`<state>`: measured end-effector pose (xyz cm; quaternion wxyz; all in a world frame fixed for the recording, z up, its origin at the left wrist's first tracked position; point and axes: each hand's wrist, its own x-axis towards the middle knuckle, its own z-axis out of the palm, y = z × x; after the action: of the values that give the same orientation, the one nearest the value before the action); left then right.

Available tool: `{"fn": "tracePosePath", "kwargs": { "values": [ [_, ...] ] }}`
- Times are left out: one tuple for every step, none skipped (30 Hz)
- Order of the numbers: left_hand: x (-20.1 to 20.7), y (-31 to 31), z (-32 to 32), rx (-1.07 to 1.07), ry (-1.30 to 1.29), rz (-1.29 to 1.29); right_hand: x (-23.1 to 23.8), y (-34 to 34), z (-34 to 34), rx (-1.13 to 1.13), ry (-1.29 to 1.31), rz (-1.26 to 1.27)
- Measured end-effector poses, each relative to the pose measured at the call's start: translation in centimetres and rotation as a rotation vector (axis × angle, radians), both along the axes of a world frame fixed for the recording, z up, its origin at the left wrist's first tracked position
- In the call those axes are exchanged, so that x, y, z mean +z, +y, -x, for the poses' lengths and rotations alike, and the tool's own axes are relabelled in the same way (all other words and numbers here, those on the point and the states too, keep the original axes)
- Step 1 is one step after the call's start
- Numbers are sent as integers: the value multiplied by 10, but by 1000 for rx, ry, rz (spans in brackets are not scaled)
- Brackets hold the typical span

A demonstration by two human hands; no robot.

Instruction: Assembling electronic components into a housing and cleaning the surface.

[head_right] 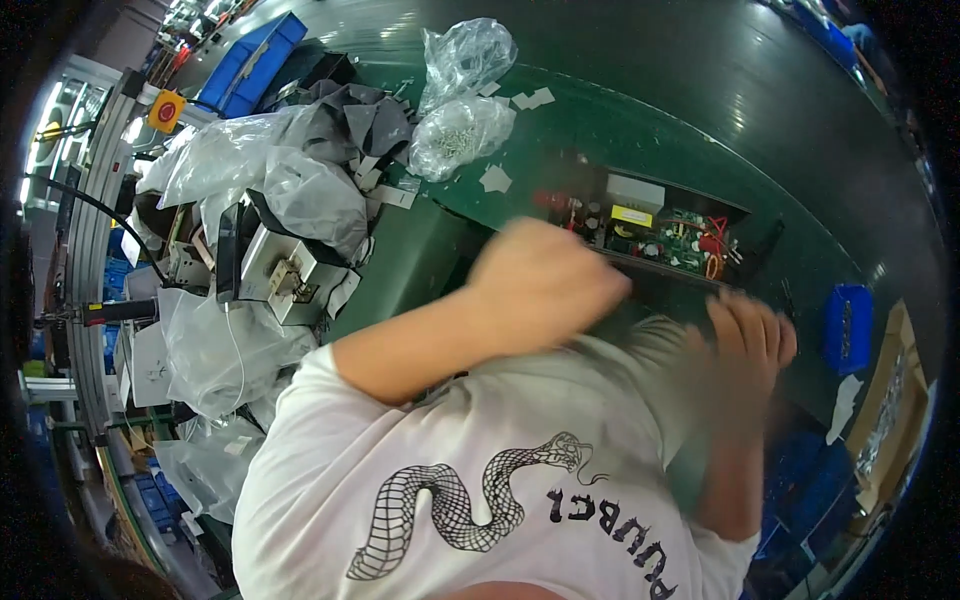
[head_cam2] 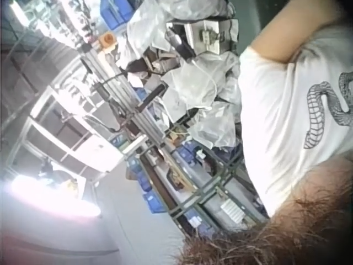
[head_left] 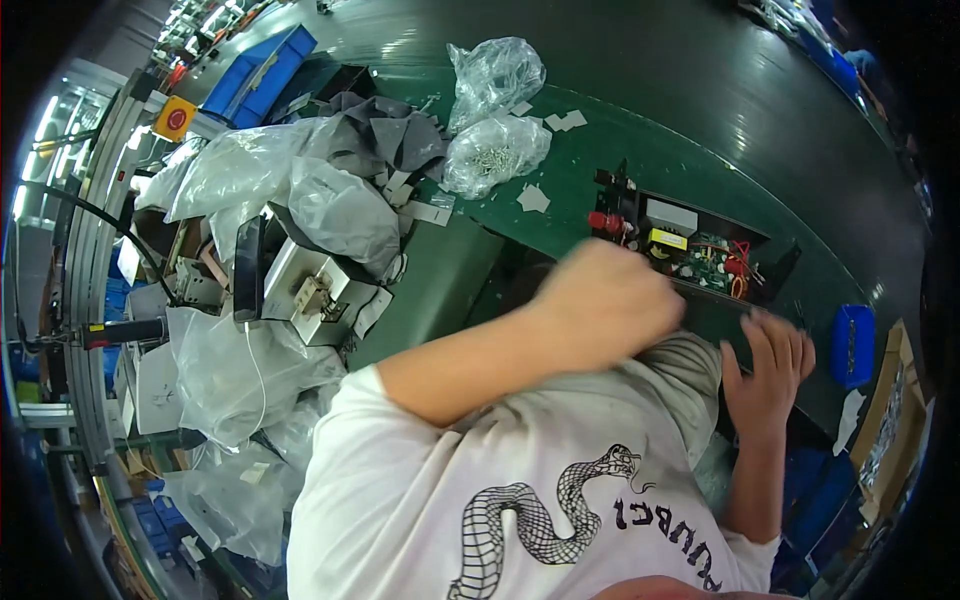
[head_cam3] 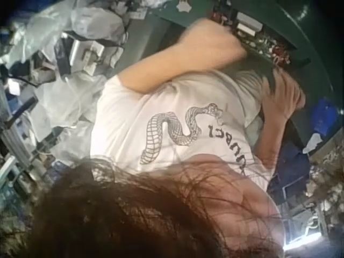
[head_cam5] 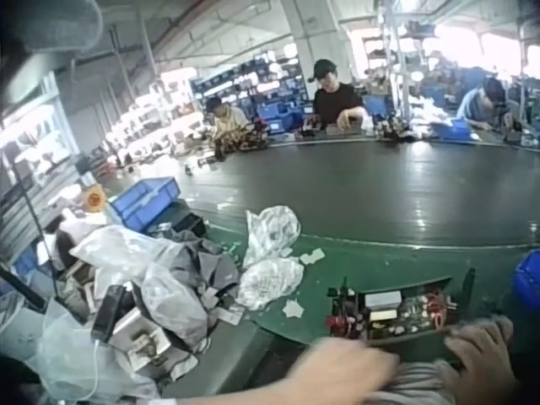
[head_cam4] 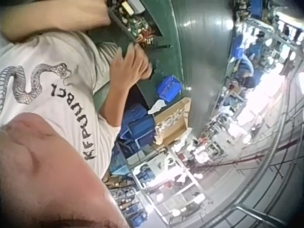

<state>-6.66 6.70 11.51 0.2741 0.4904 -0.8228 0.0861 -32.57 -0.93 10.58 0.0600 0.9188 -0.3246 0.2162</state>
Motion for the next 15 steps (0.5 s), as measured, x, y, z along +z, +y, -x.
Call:
{"fn": "tracePosePath", "kwargs": {
  "values": [
    [34,-5,-11,347,-237,-562,-20,4,25,17,-74,-9],
    [15,-1,-40,530,-131,-422,-31,9,37,48,-163,-20],
    [-14,5,-77,638,-50,-227,-36,14,33,50,-175,-29],
    [-39,14,-108,746,33,-30,-38,21,28,50,-158,-106],
    [-55,18,-126,838,17,-61,-38,26,23,46,-139,-180],
    [-60,17,-134,921,1,-91,-40,27,19,44,-143,-186],
    [-66,16,-137,918,-4,-93,-40,27,14,75,-134,-235],
    [-72,14,-139,928,-97,-63,-40,27,8,106,-126,-283],
    [-76,13,-139,935,-190,-35,-38,27,5,102,-131,-260],
    [-78,14,-141,932,-192,-36,-39,26,2,99,-134,-261],
    [-79,15,-144,925,-176,-91,-39,26,0,91,-164,-247],
    [-80,15,-147,912,-156,-145,-38,27,-1,80,-190,-229],
    [-82,14,-149,907,-154,-142,-38,28,-1,75,-190,-225],
    [-84,12,-153,870,-125,-152,-38,29,-1,68,-195,-221],
    [-84,13,-154,838,-98,-167,-40,30,-1,67,-201,-222]
  ]
}}
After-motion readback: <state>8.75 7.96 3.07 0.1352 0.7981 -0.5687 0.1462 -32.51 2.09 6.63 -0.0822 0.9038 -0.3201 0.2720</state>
